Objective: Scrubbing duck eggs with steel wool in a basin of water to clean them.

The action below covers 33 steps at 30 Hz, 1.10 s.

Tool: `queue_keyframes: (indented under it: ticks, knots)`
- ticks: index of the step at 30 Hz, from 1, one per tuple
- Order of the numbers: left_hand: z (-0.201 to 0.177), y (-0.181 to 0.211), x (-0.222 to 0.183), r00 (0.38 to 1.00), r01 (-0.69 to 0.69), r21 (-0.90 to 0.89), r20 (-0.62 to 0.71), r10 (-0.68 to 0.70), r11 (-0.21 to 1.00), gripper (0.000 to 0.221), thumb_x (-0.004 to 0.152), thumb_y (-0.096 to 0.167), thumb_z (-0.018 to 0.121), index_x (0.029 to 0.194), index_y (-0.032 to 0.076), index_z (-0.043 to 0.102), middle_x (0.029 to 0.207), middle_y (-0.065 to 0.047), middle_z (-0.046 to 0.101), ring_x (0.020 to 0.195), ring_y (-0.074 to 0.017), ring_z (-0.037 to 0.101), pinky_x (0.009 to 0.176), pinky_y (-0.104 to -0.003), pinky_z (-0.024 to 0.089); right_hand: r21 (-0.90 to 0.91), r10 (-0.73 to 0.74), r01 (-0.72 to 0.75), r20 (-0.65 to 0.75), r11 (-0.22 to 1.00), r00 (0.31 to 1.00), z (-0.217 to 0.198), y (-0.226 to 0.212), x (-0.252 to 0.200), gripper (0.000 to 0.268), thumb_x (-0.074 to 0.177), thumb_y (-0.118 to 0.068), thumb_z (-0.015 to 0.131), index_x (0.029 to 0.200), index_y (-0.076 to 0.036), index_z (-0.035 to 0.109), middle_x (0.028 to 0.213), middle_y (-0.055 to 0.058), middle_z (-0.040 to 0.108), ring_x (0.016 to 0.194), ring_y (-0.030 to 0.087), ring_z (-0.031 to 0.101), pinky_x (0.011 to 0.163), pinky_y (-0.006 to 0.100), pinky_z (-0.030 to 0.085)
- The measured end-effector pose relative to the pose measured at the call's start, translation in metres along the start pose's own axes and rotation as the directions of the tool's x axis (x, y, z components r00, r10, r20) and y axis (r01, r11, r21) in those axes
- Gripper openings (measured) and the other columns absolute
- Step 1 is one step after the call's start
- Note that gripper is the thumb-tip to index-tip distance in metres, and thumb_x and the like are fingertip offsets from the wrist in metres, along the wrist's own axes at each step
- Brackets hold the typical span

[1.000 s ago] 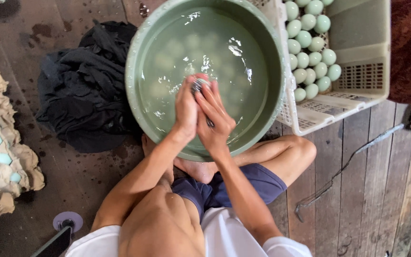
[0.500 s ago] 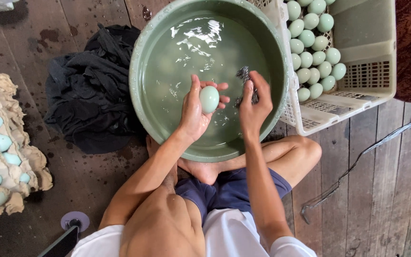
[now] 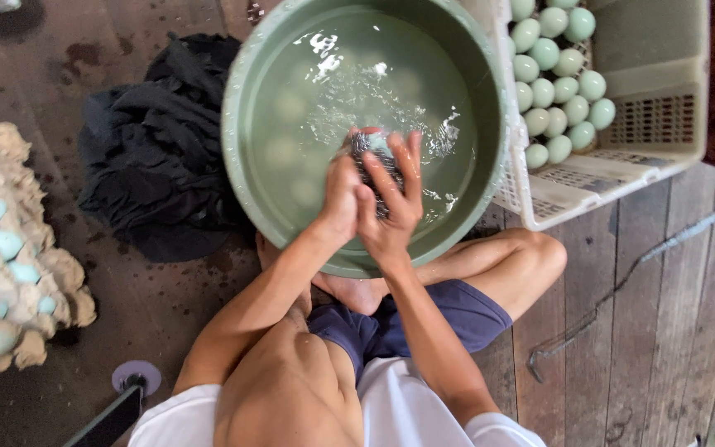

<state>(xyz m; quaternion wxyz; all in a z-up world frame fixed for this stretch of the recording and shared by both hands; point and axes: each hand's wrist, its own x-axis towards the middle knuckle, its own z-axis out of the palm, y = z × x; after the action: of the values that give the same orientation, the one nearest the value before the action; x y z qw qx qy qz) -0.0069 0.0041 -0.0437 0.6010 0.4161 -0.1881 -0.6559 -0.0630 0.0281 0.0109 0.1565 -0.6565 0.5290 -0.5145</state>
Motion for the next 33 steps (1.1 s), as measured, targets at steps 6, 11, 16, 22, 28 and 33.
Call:
queue_keyframes:
  ticks: [6, 11, 16, 22, 28, 33]
  knots:
    - [0.012, 0.017, 0.002, 0.942, 0.165, -0.16, -0.267, -0.203, 0.973, 0.032, 0.107, 0.034, 0.049, 0.111, 0.007, 0.068, 0.087, -0.004, 0.065, 0.073, -0.0111, 0.062, 0.065, -0.025, 0.058, 0.187, 0.286, -0.28, -0.002, 0.942, 0.958, 0.011, 0.011, 0.042, 0.017, 0.104, -0.007, 0.061, 0.113, -0.003, 0.075, 0.121, 0.017, 0.073, 0.131, 0.04, 0.055, 0.112, 0.052, 0.047]
    - [0.007, 0.034, -0.007, 0.951, 0.192, -0.151, -0.217, -0.222, 0.97, 0.038, 0.108, 0.034, 0.041, 0.11, 0.01, 0.07, 0.08, -0.002, 0.064, 0.067, -0.0061, 0.058, 0.059, -0.018, 0.051, -0.001, 0.085, -0.085, -0.012, 0.996, 0.996, 0.009, -0.014, 0.002, 0.016, 0.098, -0.012, 0.07, 0.112, -0.01, 0.078, 0.121, 0.018, 0.074, 0.126, 0.039, 0.061, 0.102, 0.046, 0.054]
    - [0.024, 0.04, -0.012, 0.947, 0.127, -0.046, -0.293, -0.135, 0.991, 0.034, 0.105, 0.036, 0.053, 0.109, 0.008, 0.071, 0.095, -0.003, 0.066, 0.085, -0.0107, 0.061, 0.08, -0.026, 0.057, 0.178, 0.248, -0.244, 0.001, 0.953, 0.969, 0.014, 0.0, 0.026, 0.019, 0.104, -0.007, 0.06, 0.116, -0.005, 0.075, 0.122, 0.016, 0.073, 0.13, 0.036, 0.058, 0.112, 0.05, 0.048]
    - [0.012, 0.038, -0.012, 0.966, 0.067, 0.051, -0.253, -0.052, 0.996, 0.043, 0.108, 0.038, 0.042, 0.115, 0.007, 0.071, 0.114, -0.01, 0.07, 0.111, -0.0163, 0.064, 0.099, -0.031, 0.053, 0.041, 0.211, -0.208, -0.083, 0.977, 0.974, 0.014, -0.007, -0.013, 0.029, 0.102, -0.012, 0.063, 0.131, -0.009, 0.068, 0.138, 0.017, 0.065, 0.135, 0.035, 0.055, 0.112, 0.048, 0.049]
    - [0.005, 0.024, -0.003, 0.964, 0.092, 0.029, -0.254, -0.081, 0.995, 0.039, 0.106, 0.036, 0.046, 0.11, 0.005, 0.069, 0.096, -0.005, 0.066, 0.091, -0.0134, 0.066, 0.074, -0.027, 0.058, 0.262, 0.316, -0.301, -0.013, 0.917, 0.949, 0.018, 0.013, 0.03, 0.02, 0.106, -0.009, 0.061, 0.121, -0.008, 0.074, 0.127, 0.013, 0.072, 0.134, 0.03, 0.058, 0.116, 0.045, 0.045]
    - [0.012, 0.044, 0.001, 0.98, 0.161, -0.289, -0.07, -0.189, 0.944, 0.045, 0.108, 0.041, 0.042, 0.107, 0.003, 0.066, 0.084, -0.015, 0.068, 0.069, -0.0232, 0.07, 0.054, -0.029, 0.056, 0.047, 0.42, -0.419, -0.02, 0.907, 0.907, -0.006, 0.043, 0.02, 0.021, 0.106, -0.011, 0.061, 0.122, -0.005, 0.073, 0.124, 0.019, 0.071, 0.127, 0.035, 0.061, 0.109, 0.05, 0.048]
